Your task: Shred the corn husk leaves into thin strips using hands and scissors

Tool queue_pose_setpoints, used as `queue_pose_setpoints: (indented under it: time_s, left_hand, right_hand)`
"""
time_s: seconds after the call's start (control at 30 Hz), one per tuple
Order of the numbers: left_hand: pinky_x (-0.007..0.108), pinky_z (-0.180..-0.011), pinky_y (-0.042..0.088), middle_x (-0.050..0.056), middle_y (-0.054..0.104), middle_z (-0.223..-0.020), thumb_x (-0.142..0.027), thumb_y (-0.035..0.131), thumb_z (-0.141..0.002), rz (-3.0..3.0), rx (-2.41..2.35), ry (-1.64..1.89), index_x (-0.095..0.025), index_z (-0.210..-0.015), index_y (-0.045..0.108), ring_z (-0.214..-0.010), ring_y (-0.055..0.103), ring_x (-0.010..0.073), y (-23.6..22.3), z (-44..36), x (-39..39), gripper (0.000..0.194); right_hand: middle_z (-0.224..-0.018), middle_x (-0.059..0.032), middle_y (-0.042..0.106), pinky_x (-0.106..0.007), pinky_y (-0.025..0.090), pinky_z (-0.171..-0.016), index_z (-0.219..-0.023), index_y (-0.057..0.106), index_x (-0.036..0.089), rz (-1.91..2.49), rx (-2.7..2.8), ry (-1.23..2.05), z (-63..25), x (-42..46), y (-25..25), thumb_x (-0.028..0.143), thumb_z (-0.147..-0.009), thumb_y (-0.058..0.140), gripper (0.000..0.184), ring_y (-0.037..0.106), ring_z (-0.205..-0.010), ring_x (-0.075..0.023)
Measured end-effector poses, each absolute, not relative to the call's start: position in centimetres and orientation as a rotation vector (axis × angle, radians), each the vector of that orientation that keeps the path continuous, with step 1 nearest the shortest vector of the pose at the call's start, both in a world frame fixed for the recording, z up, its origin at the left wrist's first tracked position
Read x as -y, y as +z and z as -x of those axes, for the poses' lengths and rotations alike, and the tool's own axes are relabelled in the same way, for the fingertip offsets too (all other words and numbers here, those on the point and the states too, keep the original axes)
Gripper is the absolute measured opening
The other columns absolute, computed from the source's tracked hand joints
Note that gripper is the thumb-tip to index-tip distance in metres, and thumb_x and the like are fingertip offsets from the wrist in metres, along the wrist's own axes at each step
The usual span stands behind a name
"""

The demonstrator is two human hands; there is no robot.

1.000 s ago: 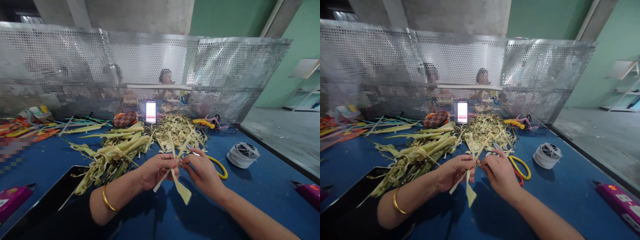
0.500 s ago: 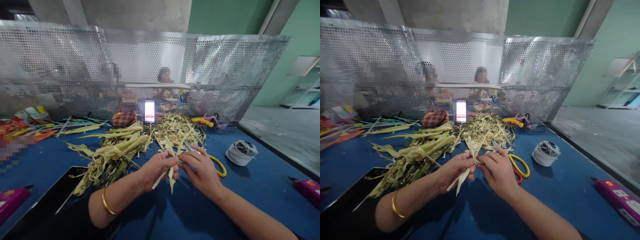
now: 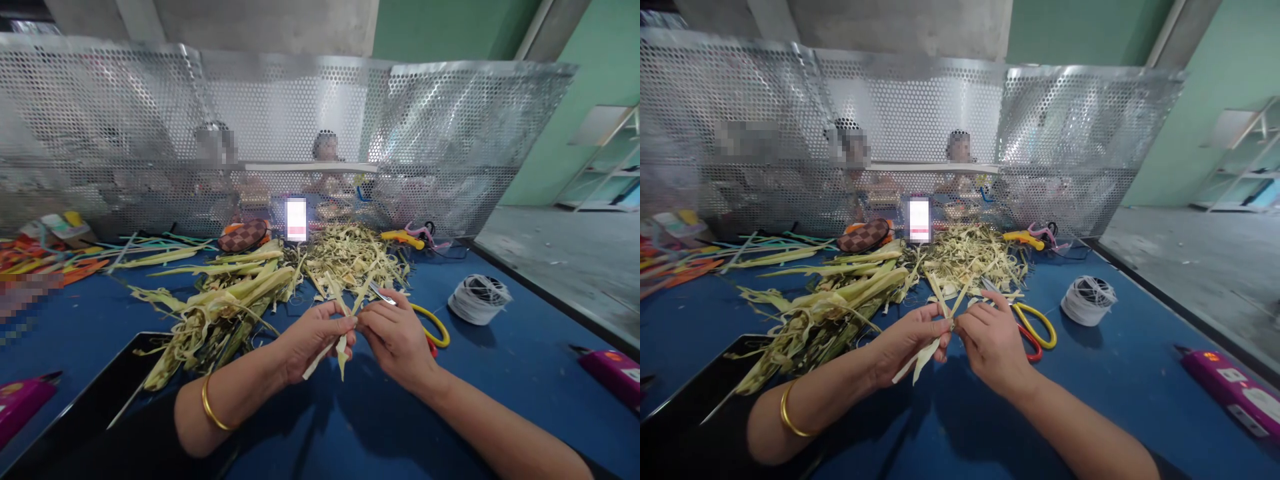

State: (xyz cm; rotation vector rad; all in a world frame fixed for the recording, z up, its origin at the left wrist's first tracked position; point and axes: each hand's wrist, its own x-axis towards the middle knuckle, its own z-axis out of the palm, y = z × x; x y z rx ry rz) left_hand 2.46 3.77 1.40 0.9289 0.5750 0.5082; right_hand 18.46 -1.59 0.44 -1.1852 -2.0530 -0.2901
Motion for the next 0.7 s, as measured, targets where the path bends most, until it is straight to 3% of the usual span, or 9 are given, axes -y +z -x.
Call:
queue_pose_setpoints:
  time_s: [0.13, 0.27, 0.4, 0.53, 0.7]
  left_hand:
    - [0.019, -0.051, 0.044, -0.003, 0.061, -0.060, -0.029, 0.074, -0.069, -0.944, -0.592, 0.556, -0.016, -0.086, 0.059, -0.046, 0.053, 0.0070, 1.5, -2.4, -3.9, 0.026]
    - [0.021, -0.053, 0.047, 0.004, 0.069, -0.073, -0.035, 0.061, -0.080, -0.949, -0.626, 0.579, -0.014, -0.095, 0.063, -0.049, 0.060, 0.0096, 2.0, -2.3, -3.9, 0.026]
    - [0.023, -0.061, 0.050, 0.008, 0.071, -0.080, -0.035, 0.061, -0.080, -0.987, -0.667, 0.610, -0.013, -0.096, 0.065, -0.055, 0.064, 0.0119, 2.5, -2.3, -3.7, 0.028]
    - [0.022, -0.057, 0.048, 0.005, 0.070, -0.075, -0.028, 0.072, -0.069, -1.071, -0.736, 0.704, -0.013, -0.093, 0.066, -0.051, 0.062, 0.0108, 2.5, -2.3, -3.6, 0.029]
    - [0.021, -0.049, 0.044, 0.003, 0.067, -0.064, -0.025, 0.072, -0.067, -1.134, -0.822, 0.792, -0.010, -0.081, 0.066, -0.046, 0.060, 0.0114, 2.1, -2.6, -3.7, 0.021]
  right_hand:
    - [-0.087, -0.0029, 0.071, -0.044, 0.033, -0.099, -0.093, 0.060, 0.023, 1.226, 2.007, -0.161, -19.3, 1.0, 0.1, 0.021, -0.090, 0.049, 0.012, 0.064, -0.083, -0.0180]
    - [-0.101, -0.0053, 0.070, -0.042, 0.039, -0.094, -0.104, 0.061, 0.025, 1.239, 1.871, 0.042, -20.4, 0.6, 0.4, 0.027, -0.090, 0.049, 0.018, 0.063, -0.096, -0.0216]
    - [-0.084, -0.0044, 0.070, -0.032, 0.046, -0.074, -0.084, 0.064, 0.021, 1.369, 1.666, 0.222, -20.6, 0.8, 1.2, 0.034, -0.089, 0.047, 0.022, 0.063, -0.081, -0.0204]
    - [-0.060, 0.0009, 0.059, -0.024, 0.040, -0.054, -0.065, 0.058, 0.019, 1.434, 1.805, 0.442, -20.1, 1.4, 1.9, 0.040, -0.088, 0.047, 0.032, 0.054, -0.057, -0.0141]
    - [-0.054, 0.0031, 0.053, -0.023, 0.035, -0.051, -0.059, 0.048, 0.019, 1.383, 1.999, 0.429, -19.1, 1.8, 2.0, 0.032, -0.087, 0.046, 0.031, 0.048, -0.053, -0.0115]
